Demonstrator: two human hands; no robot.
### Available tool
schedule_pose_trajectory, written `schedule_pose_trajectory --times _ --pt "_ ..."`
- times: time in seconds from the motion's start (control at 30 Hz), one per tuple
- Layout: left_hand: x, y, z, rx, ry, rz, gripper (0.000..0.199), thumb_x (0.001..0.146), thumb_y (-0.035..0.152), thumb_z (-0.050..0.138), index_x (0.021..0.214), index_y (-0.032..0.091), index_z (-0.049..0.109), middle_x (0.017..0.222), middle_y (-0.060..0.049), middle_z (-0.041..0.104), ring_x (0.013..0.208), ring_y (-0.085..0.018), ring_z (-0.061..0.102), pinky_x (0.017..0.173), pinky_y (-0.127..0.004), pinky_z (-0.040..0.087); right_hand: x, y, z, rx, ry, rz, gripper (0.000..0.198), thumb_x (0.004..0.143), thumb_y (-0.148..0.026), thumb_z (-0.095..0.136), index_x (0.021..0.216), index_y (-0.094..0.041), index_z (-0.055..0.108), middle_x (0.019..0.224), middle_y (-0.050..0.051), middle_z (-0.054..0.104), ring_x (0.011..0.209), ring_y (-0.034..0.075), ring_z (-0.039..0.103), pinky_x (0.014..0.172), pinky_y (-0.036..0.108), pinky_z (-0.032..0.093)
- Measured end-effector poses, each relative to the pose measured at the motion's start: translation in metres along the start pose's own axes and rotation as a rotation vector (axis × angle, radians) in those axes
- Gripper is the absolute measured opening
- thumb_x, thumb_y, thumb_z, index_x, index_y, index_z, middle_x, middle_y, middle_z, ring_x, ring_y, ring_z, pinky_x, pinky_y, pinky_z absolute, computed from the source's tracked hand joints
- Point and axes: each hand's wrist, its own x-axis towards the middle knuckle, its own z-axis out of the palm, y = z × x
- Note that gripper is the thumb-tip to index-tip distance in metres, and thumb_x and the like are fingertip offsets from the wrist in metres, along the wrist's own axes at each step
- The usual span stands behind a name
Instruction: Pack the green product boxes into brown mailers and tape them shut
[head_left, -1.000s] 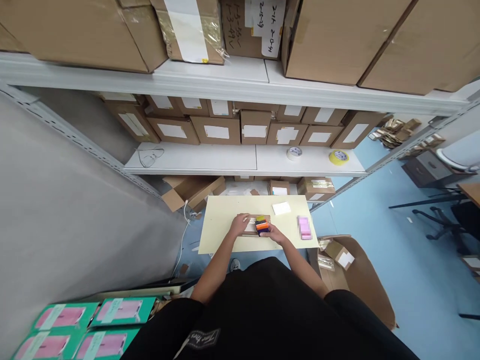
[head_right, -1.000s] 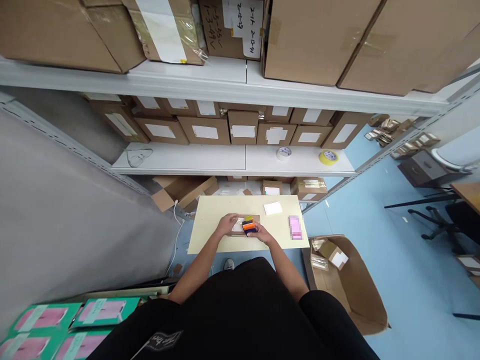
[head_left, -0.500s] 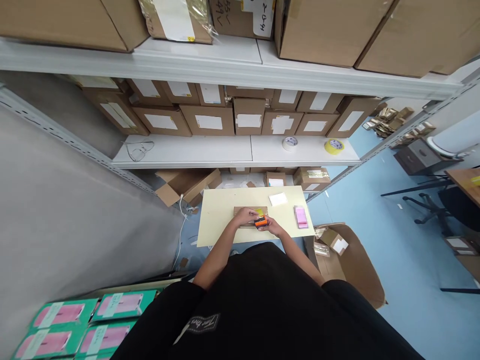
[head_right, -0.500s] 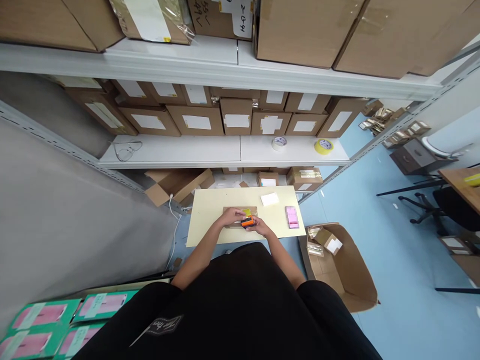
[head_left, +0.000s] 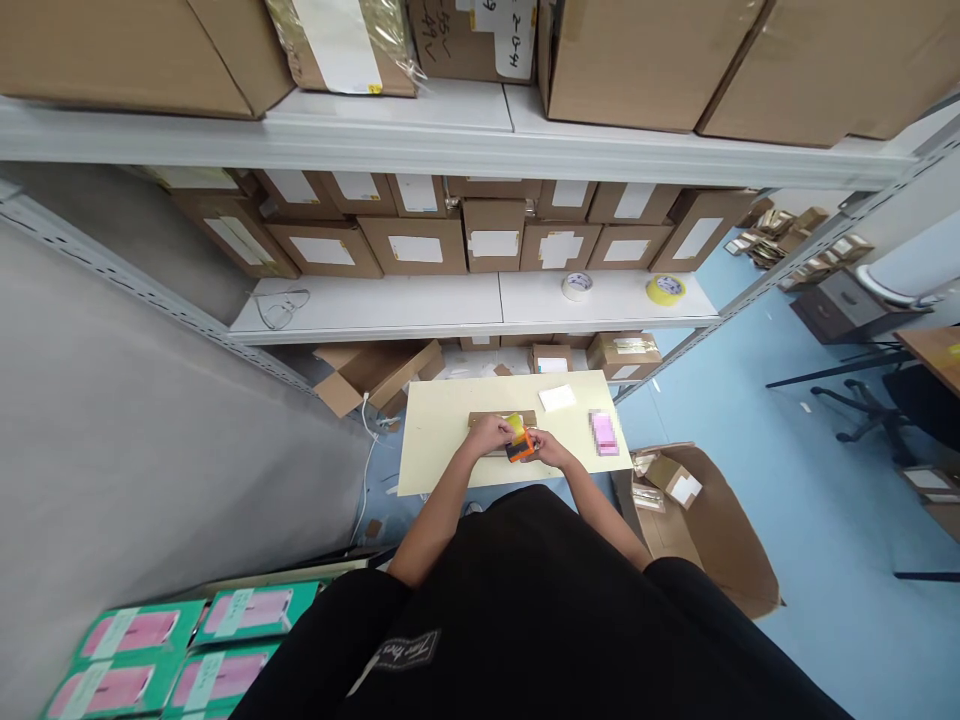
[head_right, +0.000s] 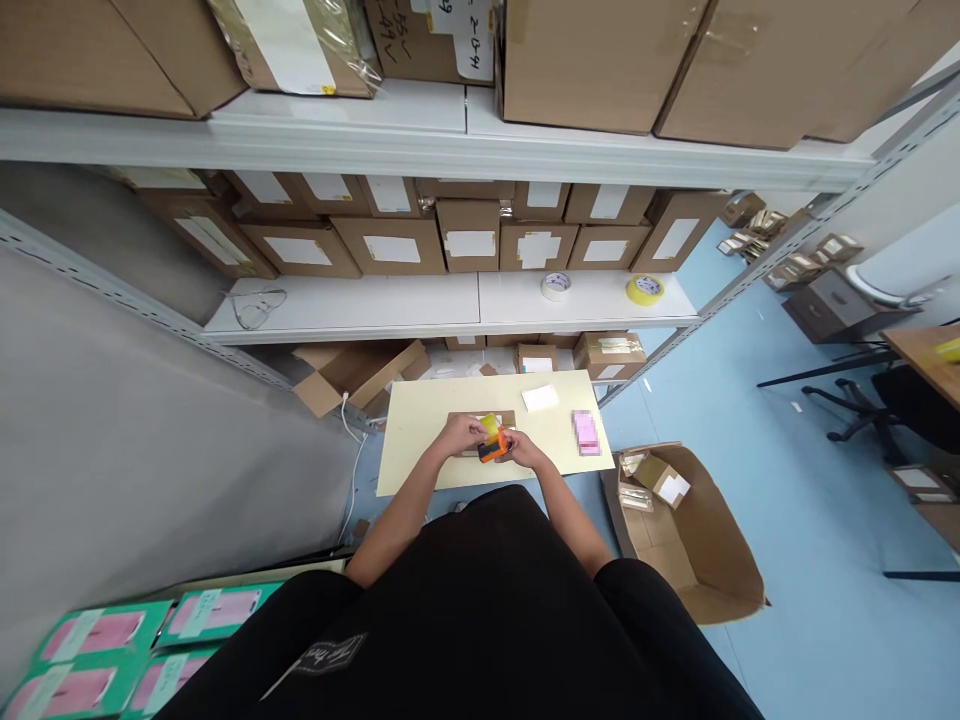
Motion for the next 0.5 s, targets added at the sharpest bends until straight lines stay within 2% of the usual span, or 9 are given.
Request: schedule_pose_trajectory --times 0.1,0.17,0.27,0.4,0.5 --pt "-0.006 0.014 -0.015 0.069 0.071 0.080 0.016 0.084 0.031 0.069 0.078 0.021 0.079 0.091 -0.004 0.075 0.083 -0.019 0.069 0.076 -0.028 0.051 0.002 -0.019 0.000 -0.040 0.002 -0.044 0.034 0.061 -0.035 0.088 0.082 -0.020 0.066 0.087 0.000 0.068 0.083 0.020 0.062 0.082 0.037 0.055" --pt "-0.011 0.023 -0.025 0.058 0.107 0.121 0.016 0.086 0.032 0.068 0.086 0.022 0.080 0.094 -0.004 0.074 0.085 -0.019 0.069 0.078 -0.028 0.051 0.002 -0.032 0.000 -0.062 -0.005 -0.073 0.034 0.063 -0.037 0.087 0.085 -0.020 0.068 0.088 0.001 0.069 0.085 0.021 0.062 0.082 0.037 0.055" --pt "-0.019 0.035 -0.040 0.005 0.076 0.181 0.021 0.082 0.036 0.076 0.097 0.023 0.081 0.098 -0.003 0.074 0.087 -0.019 0.069 0.079 -0.028 0.052 0.002 -0.049 0.000 -0.111 -0.006 -0.135 0.032 0.068 -0.038 0.085 0.091 -0.020 0.070 0.091 0.002 0.070 0.089 0.022 0.062 0.083 0.036 0.053" --pt "-0.030 0.052 -0.050 0.089 0.101 0.206 0.013 0.084 0.035 0.074 0.084 0.024 0.081 0.090 -0.003 0.073 0.087 -0.020 0.067 0.078 -0.029 0.050 0.002 -0.068 0.001 -0.189 -0.009 -0.212 0.021 0.074 -0.032 0.078 0.092 -0.021 0.073 0.094 0.003 0.070 0.093 0.023 0.062 0.089 0.036 0.051" --pt "-0.037 0.062 -0.057 0.103 0.171 0.199 0.018 0.090 0.034 0.066 0.083 0.023 0.080 0.090 -0.006 0.072 0.090 -0.022 0.066 0.082 -0.031 0.050 0.002 -0.080 0.003 -0.210 -0.027 -0.220 0.022 0.075 -0.030 0.076 0.095 -0.022 0.074 0.098 0.004 0.071 0.097 0.025 0.062 0.091 0.037 0.050"
